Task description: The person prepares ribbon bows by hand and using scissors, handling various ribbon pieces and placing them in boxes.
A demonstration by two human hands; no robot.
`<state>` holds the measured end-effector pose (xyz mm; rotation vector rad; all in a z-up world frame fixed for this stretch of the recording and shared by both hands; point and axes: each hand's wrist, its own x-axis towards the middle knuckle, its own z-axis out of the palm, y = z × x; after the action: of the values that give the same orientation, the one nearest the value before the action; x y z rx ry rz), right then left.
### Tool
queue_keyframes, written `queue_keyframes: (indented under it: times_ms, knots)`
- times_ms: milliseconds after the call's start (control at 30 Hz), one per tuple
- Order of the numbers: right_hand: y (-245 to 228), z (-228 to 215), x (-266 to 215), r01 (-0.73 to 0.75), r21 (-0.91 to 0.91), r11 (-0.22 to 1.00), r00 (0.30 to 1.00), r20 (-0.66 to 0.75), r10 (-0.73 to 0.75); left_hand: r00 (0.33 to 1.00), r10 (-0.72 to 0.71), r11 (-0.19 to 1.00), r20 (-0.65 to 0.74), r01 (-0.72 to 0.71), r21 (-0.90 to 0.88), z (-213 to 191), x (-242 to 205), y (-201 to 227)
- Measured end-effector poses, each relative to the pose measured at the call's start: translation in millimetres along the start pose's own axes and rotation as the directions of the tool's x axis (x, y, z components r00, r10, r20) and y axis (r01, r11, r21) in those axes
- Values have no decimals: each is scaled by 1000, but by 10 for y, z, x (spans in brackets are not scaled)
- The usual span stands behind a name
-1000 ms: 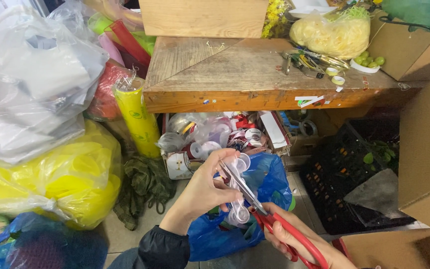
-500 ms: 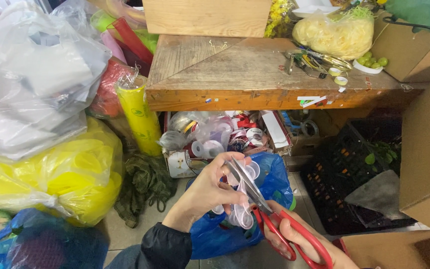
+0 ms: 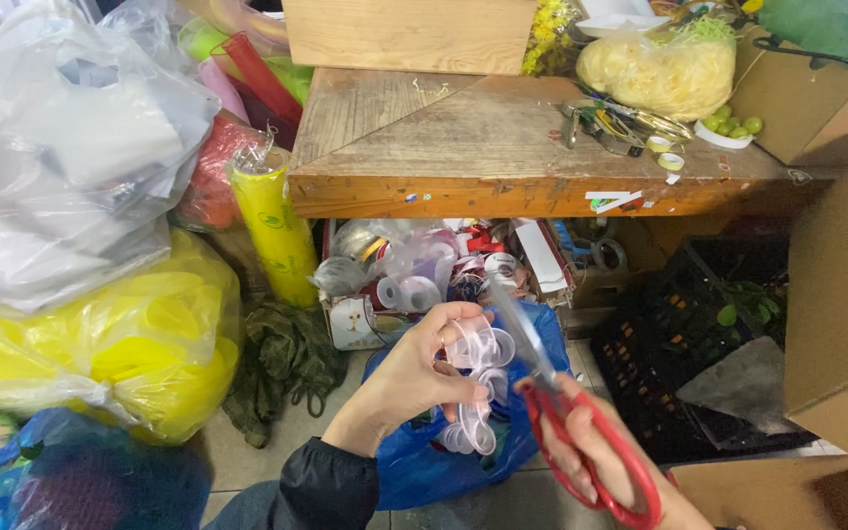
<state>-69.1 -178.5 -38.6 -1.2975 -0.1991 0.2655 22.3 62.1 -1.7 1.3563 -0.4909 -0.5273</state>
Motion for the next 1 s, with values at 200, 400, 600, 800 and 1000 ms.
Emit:
queue_keyframes:
  times_ms: [200, 400, 600, 800, 1000]
  knots:
    - [-458, -255, 472, 28, -369, 929, 927, -338, -162, 998, 37, 999, -50, -39, -36, -47, -40, -14]
    - [-1153, -561, 1904, -368, -859, 355, 815, -482, -322, 991, 129, 964, 40, -116, -241, -167, -131, 90]
    - [-1332, -594, 3225, -395, -918, 18, 858, -376, -351, 993, 94, 948, -66, -110, -299, -293, -106, 135]
    - [-937, -949, 4175, -290, -940, -181, 904, -207, -375, 980, 49, 955, -194, -102, -277, -410, -4, 39]
    - [-1077, -66, 3139, -97, -987, 126, 948, -130, -290, 955, 124, 954, -271, -190, -233, -477, 37, 23]
